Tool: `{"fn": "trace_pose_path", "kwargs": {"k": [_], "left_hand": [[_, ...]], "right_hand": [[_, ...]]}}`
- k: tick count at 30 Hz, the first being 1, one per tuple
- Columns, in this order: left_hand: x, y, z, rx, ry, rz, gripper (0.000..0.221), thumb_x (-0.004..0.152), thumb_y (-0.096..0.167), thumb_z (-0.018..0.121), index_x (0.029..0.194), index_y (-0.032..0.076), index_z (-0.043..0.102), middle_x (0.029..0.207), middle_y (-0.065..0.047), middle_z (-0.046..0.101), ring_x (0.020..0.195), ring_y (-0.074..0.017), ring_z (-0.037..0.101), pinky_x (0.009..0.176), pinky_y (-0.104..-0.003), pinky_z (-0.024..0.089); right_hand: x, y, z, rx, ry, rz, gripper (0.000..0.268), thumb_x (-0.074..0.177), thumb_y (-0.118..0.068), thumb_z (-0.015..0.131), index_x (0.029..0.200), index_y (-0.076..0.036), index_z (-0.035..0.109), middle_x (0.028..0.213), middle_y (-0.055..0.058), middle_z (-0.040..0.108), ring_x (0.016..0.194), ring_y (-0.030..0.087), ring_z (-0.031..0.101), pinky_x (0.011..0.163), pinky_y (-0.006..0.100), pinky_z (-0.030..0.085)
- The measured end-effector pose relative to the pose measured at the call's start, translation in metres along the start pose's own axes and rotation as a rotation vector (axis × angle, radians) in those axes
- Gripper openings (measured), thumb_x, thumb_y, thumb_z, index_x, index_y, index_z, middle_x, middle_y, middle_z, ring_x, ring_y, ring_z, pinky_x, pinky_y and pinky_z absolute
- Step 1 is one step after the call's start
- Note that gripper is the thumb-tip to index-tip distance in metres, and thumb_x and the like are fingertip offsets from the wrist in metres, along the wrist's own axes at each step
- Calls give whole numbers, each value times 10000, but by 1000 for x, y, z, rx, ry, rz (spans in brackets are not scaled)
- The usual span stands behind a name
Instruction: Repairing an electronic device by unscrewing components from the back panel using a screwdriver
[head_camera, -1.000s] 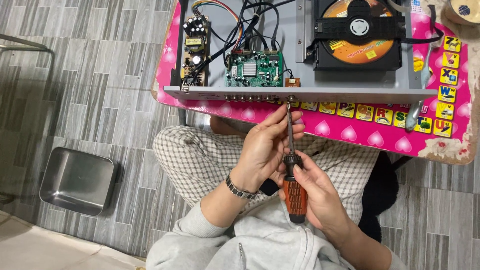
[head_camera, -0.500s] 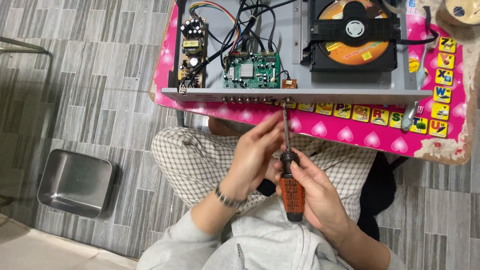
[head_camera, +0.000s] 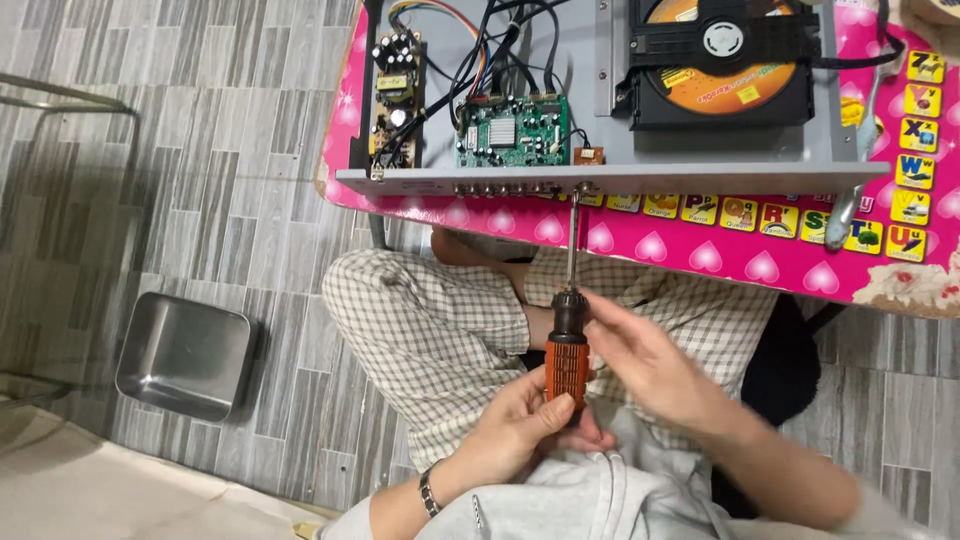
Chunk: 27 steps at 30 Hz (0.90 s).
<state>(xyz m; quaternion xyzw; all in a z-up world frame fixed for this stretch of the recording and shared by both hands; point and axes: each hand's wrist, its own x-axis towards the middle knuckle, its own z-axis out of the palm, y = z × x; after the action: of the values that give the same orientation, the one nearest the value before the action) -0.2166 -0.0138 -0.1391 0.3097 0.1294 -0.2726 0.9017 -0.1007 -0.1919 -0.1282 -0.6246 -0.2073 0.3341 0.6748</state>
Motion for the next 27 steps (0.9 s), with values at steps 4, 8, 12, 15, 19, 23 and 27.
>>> {"fn": "trace_pose_path", "kwargs": {"k": [4, 8, 12, 15, 19, 23, 27], "left_hand": [[-2, -1, 7, -101, 36, 40, 363, 1012, 67, 559, 1339, -64, 472, 942, -207, 692, 907, -313, 728, 847, -345, 640], [-4, 0, 21, -185, 155, 37, 309, 987, 61, 580, 1249, -96, 529, 983, -255, 692, 858, -318, 727, 784, -354, 641], [-8, 3, 32, -236, 267, 113, 322, 967, 46, 583, 1260, -85, 548, 985, -205, 678, 671, -198, 695, 682, -324, 638], [-9, 5, 41, -374, 309, 164, 352, 1052, 147, 414, 1277, -104, 515, 917, -222, 647, 628, -190, 578, 582, -324, 560], [-3, -8, 38, -502, 239, 192, 432, 1060, 165, 398, 1410, -73, 485, 946, -210, 660, 635, -171, 595, 610, -311, 579], [11, -20, 43, 218, 589, 525, 498, 882, 32, 638, 1369, -27, 554, 1035, -135, 705, 781, -175, 653, 723, -277, 557], [16, -16, 44, 650, 733, 522, 524, 858, 36, 664, 1343, 77, 469, 1165, -99, 677, 1032, -215, 697, 920, -357, 590]], "right_hand": [[18, -89, -38, -660, 132, -49, 245, 910, -128, 587, 1111, -116, 727, 1161, 30, 697, 1067, 170, 650, 946, 327, 533], [78, -124, -67, -987, 123, -459, 193, 940, 48, 591, 1099, 77, 697, 1208, 181, 679, 1024, 298, 636, 864, 359, 484], [132, -129, -78, -1176, -237, -137, 206, 967, -168, 556, 1018, -37, 706, 864, 96, 716, 669, 306, 610, 639, 422, 490], [139, -143, -78, -1199, -309, 30, 234, 931, -222, 587, 1052, -83, 733, 828, 42, 757, 601, 229, 606, 597, 383, 485], [143, -133, -90, -1129, -405, -106, 223, 927, -178, 601, 1075, -57, 716, 917, 19, 760, 647, 206, 629, 617, 341, 499], [148, -124, -101, -1065, -424, -139, 219, 942, -172, 597, 1033, -29, 737, 925, 15, 746, 670, 177, 630, 621, 307, 497], [148, -118, -102, -982, -429, -209, 206, 960, -141, 592, 954, 11, 730, 890, 31, 718, 636, 158, 594, 585, 281, 477]]}}
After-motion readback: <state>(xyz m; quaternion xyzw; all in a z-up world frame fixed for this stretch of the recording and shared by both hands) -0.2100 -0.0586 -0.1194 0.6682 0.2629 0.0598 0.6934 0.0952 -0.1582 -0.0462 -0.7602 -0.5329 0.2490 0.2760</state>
